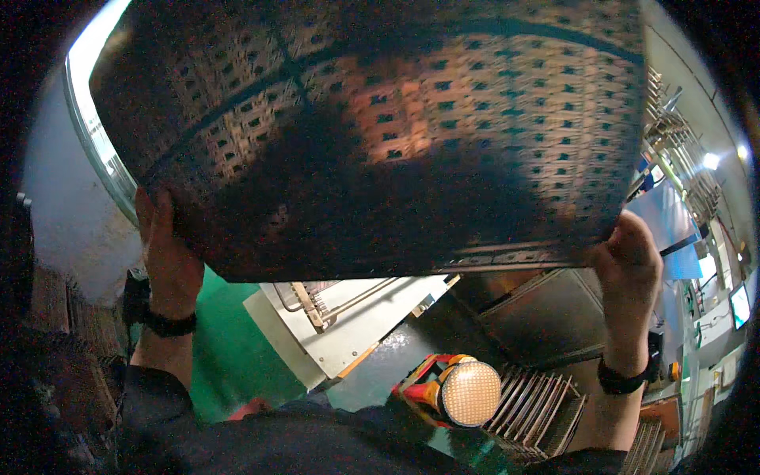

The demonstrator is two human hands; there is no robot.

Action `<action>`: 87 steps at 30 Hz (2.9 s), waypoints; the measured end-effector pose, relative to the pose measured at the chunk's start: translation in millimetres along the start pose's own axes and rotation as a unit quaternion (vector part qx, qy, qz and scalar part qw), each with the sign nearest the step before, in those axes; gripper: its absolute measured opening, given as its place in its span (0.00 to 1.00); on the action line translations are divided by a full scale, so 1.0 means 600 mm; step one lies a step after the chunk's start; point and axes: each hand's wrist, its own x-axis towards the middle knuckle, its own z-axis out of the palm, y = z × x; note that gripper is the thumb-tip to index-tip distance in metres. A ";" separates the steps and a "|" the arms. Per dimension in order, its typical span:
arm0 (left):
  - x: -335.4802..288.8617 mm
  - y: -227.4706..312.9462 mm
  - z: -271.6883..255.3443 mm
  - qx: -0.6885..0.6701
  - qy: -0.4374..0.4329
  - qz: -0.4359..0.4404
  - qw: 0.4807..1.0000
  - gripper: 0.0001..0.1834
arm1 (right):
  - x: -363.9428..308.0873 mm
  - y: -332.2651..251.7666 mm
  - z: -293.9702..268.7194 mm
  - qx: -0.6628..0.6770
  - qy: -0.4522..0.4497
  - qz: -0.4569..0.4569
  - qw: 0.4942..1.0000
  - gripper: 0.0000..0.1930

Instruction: Picking up printed circuit board (PCB) panels from a conveyor belt and inserting them into a specialized storage rack.

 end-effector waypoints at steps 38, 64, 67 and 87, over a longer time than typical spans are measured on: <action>-0.070 -0.200 0.159 0.280 0.139 0.123 0.942 0.23 | 0.323 0.534 0.232 0.161 -0.244 -0.032 0.956 0.15; -0.089 -0.209 0.153 0.381 0.163 0.086 0.906 0.17 | 0.277 0.597 0.311 0.178 -0.119 -0.117 0.970 0.20; -0.081 -0.221 0.162 0.377 0.137 0.100 0.911 0.17 | 0.265 0.603 0.287 0.242 -0.104 -0.037 0.964 0.22; -0.112 -0.249 0.131 0.369 0.145 0.083 0.914 0.21 | 0.243 0.626 0.312 0.104 -0.218 -0.031 0.970 0.11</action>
